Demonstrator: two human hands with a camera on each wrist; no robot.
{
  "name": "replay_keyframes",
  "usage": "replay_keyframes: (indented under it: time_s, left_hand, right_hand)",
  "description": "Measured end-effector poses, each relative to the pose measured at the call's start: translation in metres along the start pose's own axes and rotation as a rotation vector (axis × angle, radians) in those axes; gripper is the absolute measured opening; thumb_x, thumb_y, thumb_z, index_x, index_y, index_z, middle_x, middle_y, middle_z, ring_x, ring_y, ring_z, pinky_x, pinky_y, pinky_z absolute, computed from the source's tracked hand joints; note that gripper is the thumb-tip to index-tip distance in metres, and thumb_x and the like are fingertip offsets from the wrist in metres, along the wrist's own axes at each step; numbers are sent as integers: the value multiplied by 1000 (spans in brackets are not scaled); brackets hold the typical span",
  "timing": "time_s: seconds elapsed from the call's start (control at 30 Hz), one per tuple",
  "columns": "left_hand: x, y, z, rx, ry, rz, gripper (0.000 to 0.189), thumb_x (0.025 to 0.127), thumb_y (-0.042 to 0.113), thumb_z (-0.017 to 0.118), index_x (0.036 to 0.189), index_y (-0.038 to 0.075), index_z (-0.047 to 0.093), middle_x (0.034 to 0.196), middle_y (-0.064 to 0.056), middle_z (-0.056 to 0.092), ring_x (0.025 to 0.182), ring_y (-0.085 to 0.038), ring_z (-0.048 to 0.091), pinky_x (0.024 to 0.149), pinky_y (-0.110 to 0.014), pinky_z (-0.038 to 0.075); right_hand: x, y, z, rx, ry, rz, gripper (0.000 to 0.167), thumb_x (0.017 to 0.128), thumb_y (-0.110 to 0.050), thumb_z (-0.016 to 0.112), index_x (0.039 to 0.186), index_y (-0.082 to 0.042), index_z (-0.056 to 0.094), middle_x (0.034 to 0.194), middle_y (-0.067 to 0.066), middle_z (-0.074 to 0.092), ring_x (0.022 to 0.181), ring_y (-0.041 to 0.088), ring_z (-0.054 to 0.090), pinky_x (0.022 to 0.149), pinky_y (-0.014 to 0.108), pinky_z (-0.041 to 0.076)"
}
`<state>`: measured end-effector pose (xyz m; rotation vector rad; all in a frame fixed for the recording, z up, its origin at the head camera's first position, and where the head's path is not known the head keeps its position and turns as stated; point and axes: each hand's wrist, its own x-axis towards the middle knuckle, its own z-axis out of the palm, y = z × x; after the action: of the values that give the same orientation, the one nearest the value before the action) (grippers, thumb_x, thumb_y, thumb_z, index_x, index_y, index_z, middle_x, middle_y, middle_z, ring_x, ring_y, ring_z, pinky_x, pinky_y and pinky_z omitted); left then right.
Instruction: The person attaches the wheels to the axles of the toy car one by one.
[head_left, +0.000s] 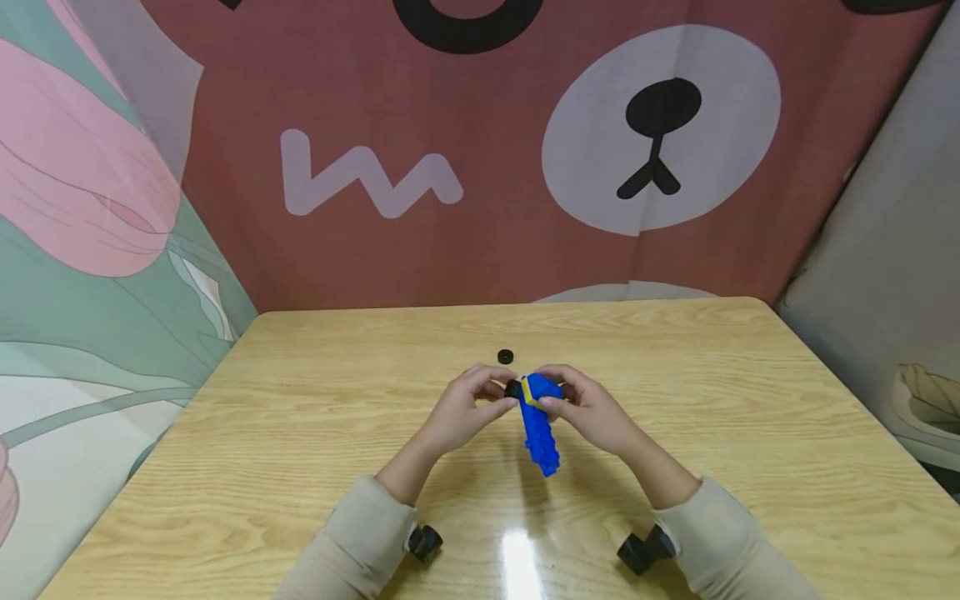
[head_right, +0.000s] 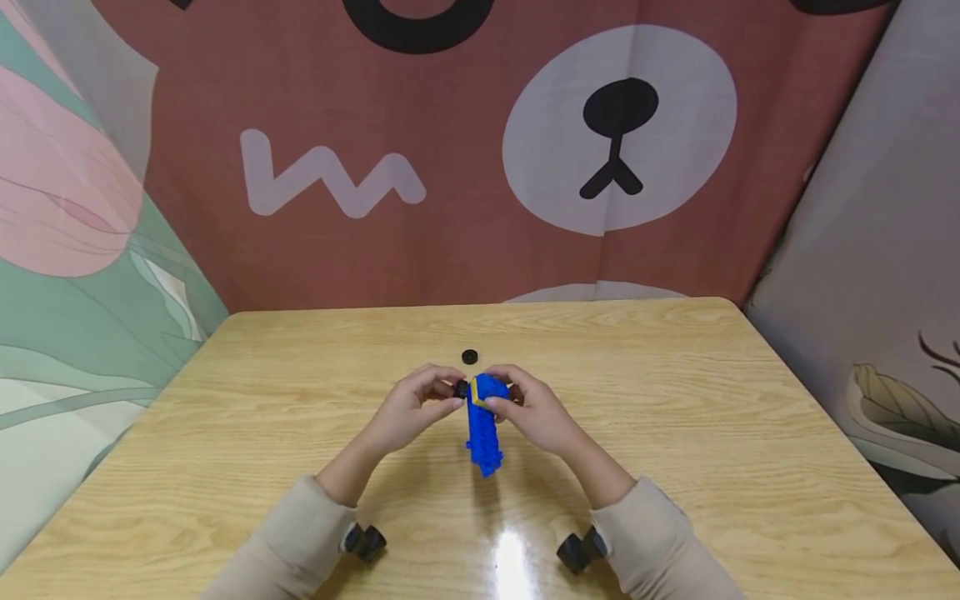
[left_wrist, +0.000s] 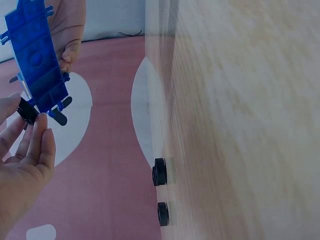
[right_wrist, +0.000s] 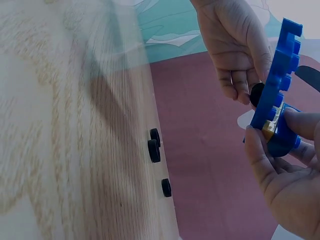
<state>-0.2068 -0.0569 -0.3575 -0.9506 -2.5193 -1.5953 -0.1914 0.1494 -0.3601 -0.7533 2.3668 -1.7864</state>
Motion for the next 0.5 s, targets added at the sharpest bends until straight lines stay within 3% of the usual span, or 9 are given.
replay_keyframes:
  time_s: [0.3, 0.5]
  left_hand:
    - [0, 1, 3, 36, 13, 15, 30, 80, 19, 62, 107, 7, 57, 97, 2, 53, 80, -10, 53, 75, -23, 45]
    - [-1, 1, 6, 94, 20, 79, 28, 78, 17, 63, 105, 8, 58, 99, 1, 53, 79, -10, 54, 75, -25, 45]
  right_hand:
    - [-1, -3, 3, 18, -11, 15, 37, 87, -16, 51, 117, 3, 41, 102, 18, 51, 79, 24, 54, 68, 44, 46]
    - [0, -4, 7, -18, 15, 51, 33, 89, -20, 47, 114, 2, 43, 93, 16, 51, 73, 23, 54, 67, 45, 46]
